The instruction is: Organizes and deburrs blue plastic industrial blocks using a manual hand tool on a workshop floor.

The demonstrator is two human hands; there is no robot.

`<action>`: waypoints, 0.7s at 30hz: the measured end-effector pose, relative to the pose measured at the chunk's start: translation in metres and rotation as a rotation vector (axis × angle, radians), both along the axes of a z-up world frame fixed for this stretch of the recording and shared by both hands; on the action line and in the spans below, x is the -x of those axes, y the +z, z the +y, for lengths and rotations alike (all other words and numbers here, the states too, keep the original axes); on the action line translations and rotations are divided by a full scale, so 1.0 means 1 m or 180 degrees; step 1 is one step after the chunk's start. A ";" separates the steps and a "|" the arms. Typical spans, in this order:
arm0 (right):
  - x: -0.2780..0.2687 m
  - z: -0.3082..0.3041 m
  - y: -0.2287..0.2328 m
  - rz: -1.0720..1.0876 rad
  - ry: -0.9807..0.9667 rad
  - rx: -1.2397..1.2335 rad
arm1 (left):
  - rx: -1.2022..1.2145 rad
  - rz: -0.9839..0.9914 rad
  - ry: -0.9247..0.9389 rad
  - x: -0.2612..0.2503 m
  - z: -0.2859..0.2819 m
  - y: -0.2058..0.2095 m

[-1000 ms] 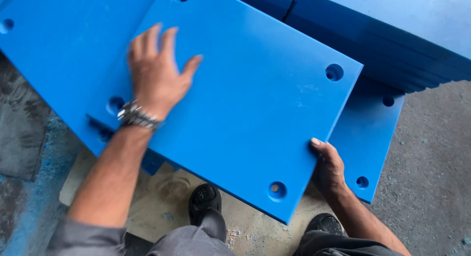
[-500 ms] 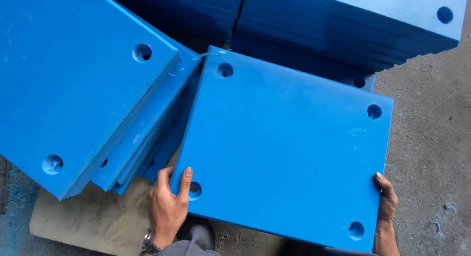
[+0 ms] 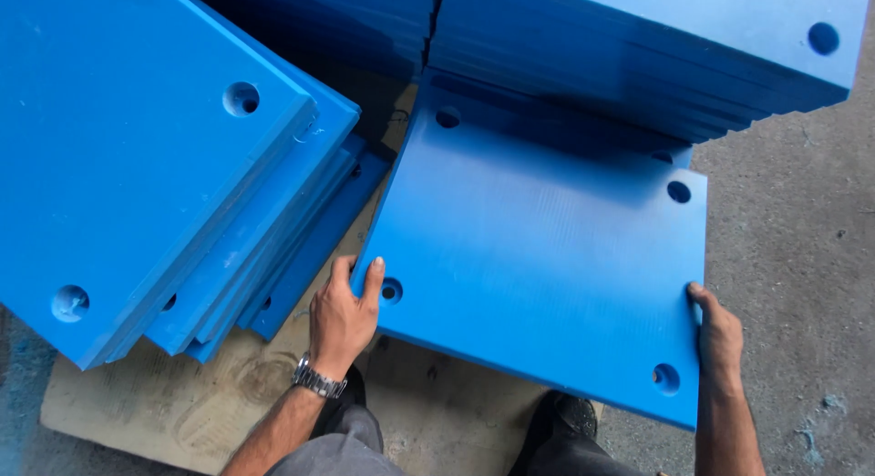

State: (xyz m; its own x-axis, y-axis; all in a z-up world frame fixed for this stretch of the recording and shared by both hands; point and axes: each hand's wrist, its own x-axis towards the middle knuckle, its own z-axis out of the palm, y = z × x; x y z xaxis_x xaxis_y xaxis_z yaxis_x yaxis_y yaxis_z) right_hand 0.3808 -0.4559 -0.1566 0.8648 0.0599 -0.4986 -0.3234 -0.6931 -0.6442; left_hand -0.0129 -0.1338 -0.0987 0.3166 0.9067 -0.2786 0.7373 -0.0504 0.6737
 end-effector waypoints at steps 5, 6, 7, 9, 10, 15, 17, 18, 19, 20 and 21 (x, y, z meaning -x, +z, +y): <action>0.014 0.026 0.054 -0.1187 0.0982 0.0954 | -0.0626 0.0298 -0.0437 0.005 0.017 -0.034; 0.014 0.022 0.057 -0.1906 0.1253 0.1116 | -0.0780 0.0181 -0.0638 0.008 0.021 -0.045; 0.017 0.020 0.055 -0.1915 0.1256 0.1133 | -0.0766 0.0168 -0.0636 0.008 0.021 -0.046; 0.021 0.016 0.051 -0.0616 0.1953 0.0839 | -0.0398 -0.0484 -0.1100 0.008 0.025 -0.046; 0.030 0.014 0.042 -0.0630 0.1951 0.0848 | -0.0396 -0.0500 -0.1099 0.007 0.024 -0.054; 0.078 0.022 0.022 -0.0972 0.2902 0.1697 | -0.0317 -0.0107 -0.1339 0.009 0.022 -0.079; 0.079 0.017 0.019 -0.0898 0.2798 0.1879 | -0.0451 -0.0157 -0.1400 0.010 0.021 -0.076; 0.080 0.016 0.017 -0.0824 0.2693 0.2052 | -0.0592 -0.0203 -0.1460 0.010 0.022 -0.075; 0.080 0.021 0.018 -0.0833 0.2712 0.2041 | -0.0601 -0.0196 -0.1439 0.012 0.025 -0.073; 0.081 0.026 0.019 -0.0861 0.2719 0.2041 | -0.0581 -0.0204 -0.1445 0.014 0.027 -0.072; 0.082 0.026 0.022 -0.0879 0.2700 0.2071 | -0.0538 -0.0230 -0.1478 0.013 0.027 -0.072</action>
